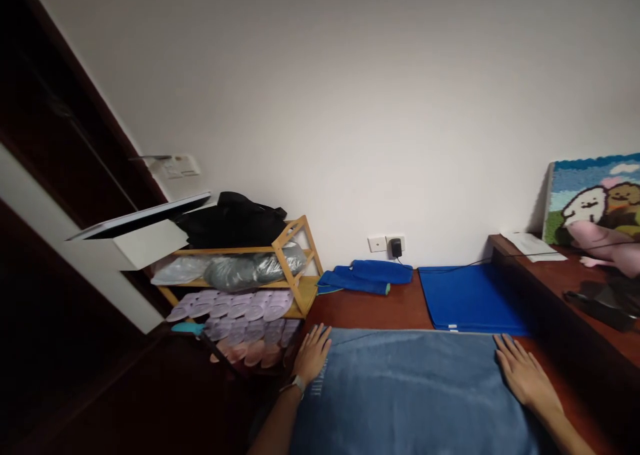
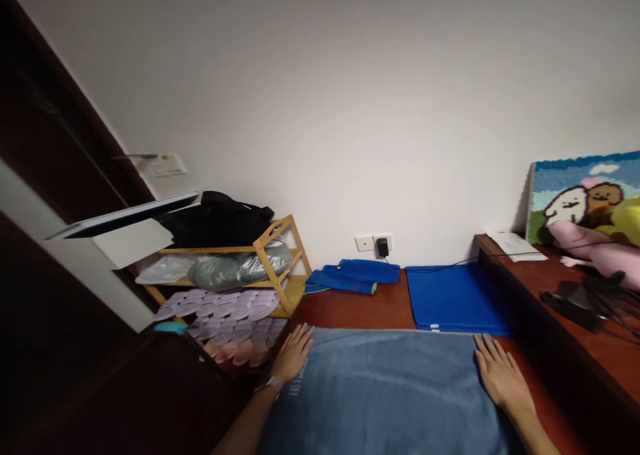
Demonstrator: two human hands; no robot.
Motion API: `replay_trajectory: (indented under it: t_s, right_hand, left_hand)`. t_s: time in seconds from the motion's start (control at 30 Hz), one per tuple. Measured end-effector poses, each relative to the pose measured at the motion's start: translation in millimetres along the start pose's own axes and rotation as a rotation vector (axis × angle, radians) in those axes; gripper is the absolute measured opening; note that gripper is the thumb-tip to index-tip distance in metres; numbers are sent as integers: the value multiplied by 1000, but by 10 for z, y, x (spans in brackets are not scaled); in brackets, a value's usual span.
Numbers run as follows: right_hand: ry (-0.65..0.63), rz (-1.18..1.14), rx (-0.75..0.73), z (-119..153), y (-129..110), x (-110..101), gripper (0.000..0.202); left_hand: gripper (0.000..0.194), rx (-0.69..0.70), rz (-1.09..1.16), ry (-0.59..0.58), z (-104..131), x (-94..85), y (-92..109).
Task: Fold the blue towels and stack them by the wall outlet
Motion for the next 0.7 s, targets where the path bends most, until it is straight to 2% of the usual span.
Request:
replay_trajectory:
  t_s: [0.13, 0.23, 0.37, 0.43, 0.5, 0.57, 0.6, 0.63, 0.67, 0.7]
  right_hand:
    - [1, -9, 73, -16, 18, 10, 72]
    - [13, -46, 89, -17, 32, -13, 72]
    - [32, -213, 74, -43, 67, -120, 70]
    - [38, -365, 102, -93, 108, -207, 68]
    - [63, -522, 133, -169, 157, -310, 63]
    - [106, -617, 160, -262, 206, -410, 59]
    - [127, -635, 174, -310, 227, -449, 59]
    - [142, -634, 192, -355, 244, -476, 60]
    - [152, -620, 216, -396, 257, -491, 60]
    - [158, -599, 240, -431, 266, -495, 60]
  left_hand:
    - [52, -31, -12, -13, -72, 164, -9]
    - [53, -52, -29, -28, -49, 202, -6]
    - [54, -86, -16, -66, -77, 134, -13]
    - [55, -98, 2, -100, -114, 53, -18]
    - [54, -91, 11, -74, -148, -70, 59]
    - [50, -57, 36, 67, -137, -213, 328]
    - [48, -18, 70, 152, -98, -267, 564]
    - [47, 27, 119, 238, -30, -294, 871]
    - [44, 111, 192, 261, 63, -274, 1253]
    - [42, 220, 281, 225, 179, -201, 1697]
Point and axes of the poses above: each hand's wrist, its own z-axis away from the middle knuckle, its own x-axis out of the palm, y = z × x, the point moved 2 cm from there along -z, towards the middle knuckle, and after that the axes turned 10 degrees about -y, right-handed, at the moved point
